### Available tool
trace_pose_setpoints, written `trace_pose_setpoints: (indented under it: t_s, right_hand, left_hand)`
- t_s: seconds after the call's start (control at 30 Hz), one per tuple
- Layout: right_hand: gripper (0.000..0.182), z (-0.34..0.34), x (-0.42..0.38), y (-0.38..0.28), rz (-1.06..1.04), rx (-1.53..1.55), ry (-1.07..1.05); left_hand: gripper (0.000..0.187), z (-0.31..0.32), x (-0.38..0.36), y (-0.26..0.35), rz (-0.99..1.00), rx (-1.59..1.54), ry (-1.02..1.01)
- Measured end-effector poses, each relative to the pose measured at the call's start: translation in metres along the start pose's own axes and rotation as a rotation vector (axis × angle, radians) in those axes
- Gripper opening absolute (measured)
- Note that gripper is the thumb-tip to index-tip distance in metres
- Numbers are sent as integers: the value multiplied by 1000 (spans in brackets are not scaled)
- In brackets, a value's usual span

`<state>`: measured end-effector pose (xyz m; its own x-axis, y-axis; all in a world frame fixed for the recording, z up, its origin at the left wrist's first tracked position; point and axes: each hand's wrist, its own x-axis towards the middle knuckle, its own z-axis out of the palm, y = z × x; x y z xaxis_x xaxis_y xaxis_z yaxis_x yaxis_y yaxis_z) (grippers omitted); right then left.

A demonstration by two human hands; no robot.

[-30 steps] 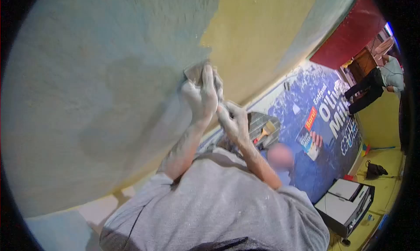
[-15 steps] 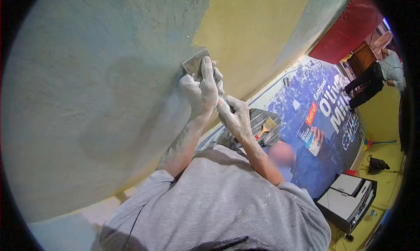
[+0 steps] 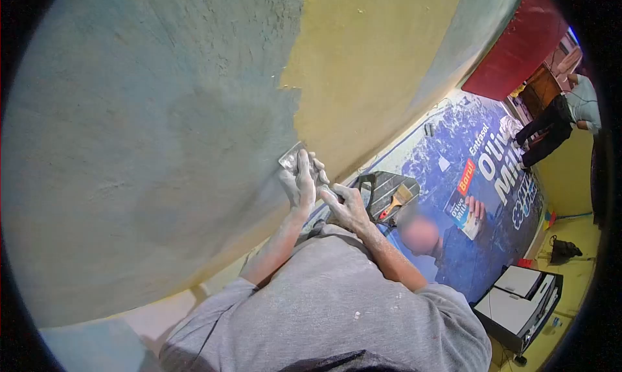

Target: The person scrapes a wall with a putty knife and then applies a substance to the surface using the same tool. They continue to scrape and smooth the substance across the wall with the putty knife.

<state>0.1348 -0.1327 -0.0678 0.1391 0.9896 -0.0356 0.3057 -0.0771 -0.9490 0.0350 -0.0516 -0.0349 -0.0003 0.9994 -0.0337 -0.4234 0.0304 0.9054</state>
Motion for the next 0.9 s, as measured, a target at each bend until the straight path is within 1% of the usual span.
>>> trace_pose_setpoints:
  t_s: [0.03, 0.07, 0.1, 0.17, 0.23, 0.3, 0.33, 0.43, 0.47, 0.5, 0.53, 0.57, 0.63, 0.67, 0.7, 0.73, 0.77, 0.8, 0.83, 0.87, 0.9]
  right_hand:
    - [42, 0, 0, 7, 9, 4, -9]
    - [42, -1, 1, 15, -53, -3, -13]
    - [42, -1, 2, 15, -112, -9, -18]
    - [41, -3, 7, 13, -148, 58, -32]
    - [41, -1, 12, 7, -85, 117, -102]
    - [43, 6, 14, 14, -80, 136, -101]
    - [43, 10, 15, 22, -61, 157, -127]
    - [44, 19, 15, 25, 4, 197, -156]
    - [44, 20, 14, 22, -35, 186, -112]
    - [44, 21, 17, 18, -81, 174, -65]
    - [44, 16, 21, -2, -127, 183, -27]
    - [44, 16, 21, -8, -117, 179, -32]
    - [42, 14, 22, -15, -1, 311, -61]
    - [41, 18, 20, -6, -132, 236, 20]
    - [41, 21, 16, 10, -86, 224, -25]
    - [41, 21, 13, 16, -83, 177, -29]
    - [42, 21, 13, 22, -75, 128, -30]
    - [43, 17, 15, 8, -71, 188, -11]
    - [45, 12, 20, -3, -138, 80, 27]
    - [45, 8, 16, -17, -37, 143, -7]
    - [45, 4, 20, -26, 33, 201, -35]
  left_hand:
    - [24, -5, -4, -4, -105, -49, 55]
    - [24, -10, -8, -9, -214, -98, 114]
    - [24, -9, -11, -6, -227, -91, 130]
    - [25, -4, -6, 0, -154, -143, 40]
    - [26, 0, -7, 15, -143, -83, 39]
    - [25, 3, -5, 21, -71, -189, 14]
    - [24, -3, -3, 15, -125, -196, 57]
    - [24, -11, 0, 6, -148, -153, 109]
    - [24, -10, 1, 5, -77, -98, 102]
    - [24, -4, 6, 15, -68, -99, 98]
    - [23, 5, 11, 31, -22, -91, 49]
    - [23, 10, 12, 41, 17, -82, 7]
    - [21, 12, 11, 35, 47, -72, 43]
    - [22, 3, 10, 22, 40, -40, 14]
    - [23, -4, 10, 11, 34, -4, -21]
    - [22, -1, 5, 11, -48, 21, 83]
    - [22, 0, 12, 10, -37, 12, 70]
    - [21, 7, 16, 21, 9, -24, 34]
    - [19, 13, 10, 32, 32, -54, 14]
    - [18, 22, 10, 46, 54, -81, 2]
    - [18, 18, 7, 38, 49, -88, 7]
